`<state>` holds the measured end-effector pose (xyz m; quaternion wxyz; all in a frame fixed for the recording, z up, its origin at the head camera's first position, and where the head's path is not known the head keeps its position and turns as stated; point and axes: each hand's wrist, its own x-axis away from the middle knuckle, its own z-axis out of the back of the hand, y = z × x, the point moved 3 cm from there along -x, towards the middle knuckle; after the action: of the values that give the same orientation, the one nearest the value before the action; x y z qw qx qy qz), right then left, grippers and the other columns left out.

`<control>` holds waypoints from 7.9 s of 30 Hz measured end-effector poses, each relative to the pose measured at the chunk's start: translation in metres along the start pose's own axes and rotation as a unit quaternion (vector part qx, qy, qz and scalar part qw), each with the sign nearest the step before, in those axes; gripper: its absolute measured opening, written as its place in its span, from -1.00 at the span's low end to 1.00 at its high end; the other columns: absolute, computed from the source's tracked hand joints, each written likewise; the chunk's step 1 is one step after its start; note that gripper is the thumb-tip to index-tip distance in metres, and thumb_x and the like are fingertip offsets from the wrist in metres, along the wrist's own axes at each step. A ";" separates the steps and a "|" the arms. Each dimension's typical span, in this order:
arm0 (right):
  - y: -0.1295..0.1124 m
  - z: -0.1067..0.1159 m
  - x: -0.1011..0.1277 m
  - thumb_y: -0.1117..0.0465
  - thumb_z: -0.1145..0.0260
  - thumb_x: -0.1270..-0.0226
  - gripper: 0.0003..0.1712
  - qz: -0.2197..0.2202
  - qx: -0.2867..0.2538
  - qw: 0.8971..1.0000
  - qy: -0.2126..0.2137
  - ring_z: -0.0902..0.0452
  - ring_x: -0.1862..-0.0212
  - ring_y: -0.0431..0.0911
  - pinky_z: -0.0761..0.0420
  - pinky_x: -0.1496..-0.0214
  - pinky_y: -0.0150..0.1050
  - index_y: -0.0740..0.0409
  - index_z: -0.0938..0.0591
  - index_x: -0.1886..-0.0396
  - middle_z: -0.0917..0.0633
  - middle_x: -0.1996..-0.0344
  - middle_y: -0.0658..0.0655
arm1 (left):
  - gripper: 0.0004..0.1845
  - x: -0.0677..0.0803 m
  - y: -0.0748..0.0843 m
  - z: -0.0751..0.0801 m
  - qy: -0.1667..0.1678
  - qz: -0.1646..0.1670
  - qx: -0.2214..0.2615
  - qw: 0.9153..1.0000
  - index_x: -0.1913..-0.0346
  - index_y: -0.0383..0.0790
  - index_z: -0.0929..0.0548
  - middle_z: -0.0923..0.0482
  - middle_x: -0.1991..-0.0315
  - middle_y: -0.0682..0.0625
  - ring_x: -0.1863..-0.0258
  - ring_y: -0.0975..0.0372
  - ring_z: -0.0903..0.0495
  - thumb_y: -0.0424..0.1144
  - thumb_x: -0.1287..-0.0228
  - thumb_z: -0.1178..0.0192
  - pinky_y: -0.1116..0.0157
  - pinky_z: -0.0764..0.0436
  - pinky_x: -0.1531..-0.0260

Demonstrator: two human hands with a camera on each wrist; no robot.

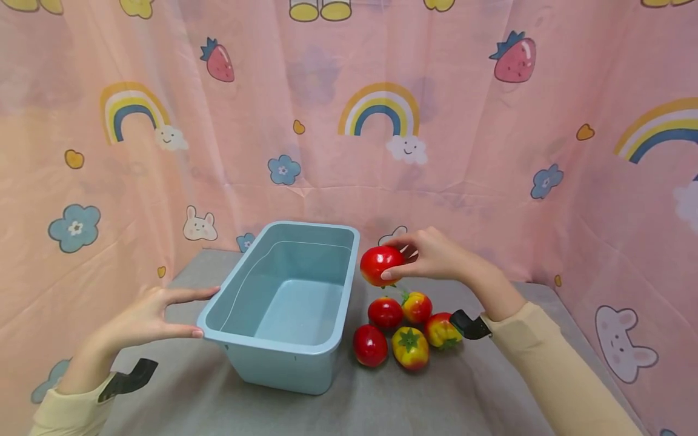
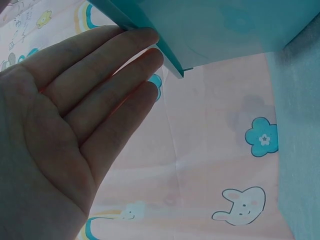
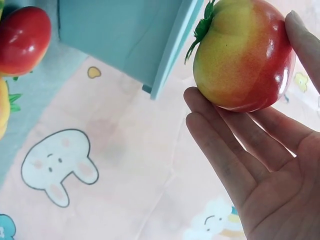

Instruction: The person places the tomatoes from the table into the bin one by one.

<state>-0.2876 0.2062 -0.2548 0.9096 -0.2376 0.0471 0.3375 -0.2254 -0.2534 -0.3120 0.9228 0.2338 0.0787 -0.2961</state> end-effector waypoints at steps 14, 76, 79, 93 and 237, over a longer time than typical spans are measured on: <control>-0.018 0.004 -0.020 -0.03 -0.51 0.01 -0.38 0.024 -0.017 0.999 -0.018 -0.70 0.16 -0.10 -0.67 0.22 -0.31 0.12 -0.62 -0.05 -0.73 0.13 0.06 | -0.29 0.000 0.000 0.000 0.000 0.004 0.004 1.000 -0.23 0.01 -0.54 -0.60 -0.11 0.09 -0.06 0.17 -0.61 0.17 0.03 -0.39 0.28 -0.57 0.19; -0.079 -0.028 -0.069 -0.13 -0.44 -0.07 -0.37 0.085 -0.038 0.992 -0.085 -0.68 0.08 -0.15 -0.64 0.06 -0.23 0.08 -0.61 -0.10 -0.70 0.05 0.03 | -0.28 0.000 -0.001 -0.001 0.000 0.000 0.009 1.000 -0.25 -0.01 -0.52 -0.59 -0.12 0.09 -0.08 0.18 -0.60 0.17 0.00 -0.37 0.20 -0.59 0.11; -0.078 -0.025 -0.061 -0.10 -0.44 -0.08 -0.38 0.083 -0.047 0.992 -0.078 -0.68 0.06 -0.12 -0.64 0.06 -0.22 0.09 -0.60 -0.11 -0.70 0.04 0.05 | -0.29 0.001 0.000 -0.001 0.002 -0.001 0.007 1.000 -0.24 -0.03 -0.53 -0.60 -0.11 0.09 -0.07 0.17 -0.61 0.15 0.01 -0.38 0.19 -0.60 0.10; -0.059 -0.023 -0.035 -0.03 -0.43 -0.12 -0.40 0.058 -0.096 0.992 -0.052 -0.67 0.03 -0.04 -0.64 0.05 -0.17 0.13 -0.58 -0.13 -0.69 0.01 0.12 | -0.29 0.002 0.003 -0.002 -0.002 0.010 0.012 1.000 -0.26 0.02 -0.51 -0.58 -0.13 0.11 -0.11 0.17 -0.58 0.16 0.00 -0.38 0.10 -0.58 0.06; 0.148 -0.099 0.123 -0.04 -0.33 -0.20 -0.32 -0.232 -0.149 0.959 -0.069 -0.54 -0.05 0.17 -0.57 0.01 0.11 0.27 -0.47 -0.22 -0.54 -0.13 0.36 | -0.30 0.000 0.001 -0.003 0.004 0.010 0.007 1.000 -0.22 0.04 -0.55 -0.59 -0.09 0.19 -0.07 0.26 -0.60 0.14 0.06 -0.42 0.14 -0.60 0.08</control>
<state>-0.2801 0.3307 -0.4316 0.9184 -0.3506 -0.1228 0.1363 -0.2245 -0.2513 -0.3146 0.9236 0.2423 0.0779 -0.2865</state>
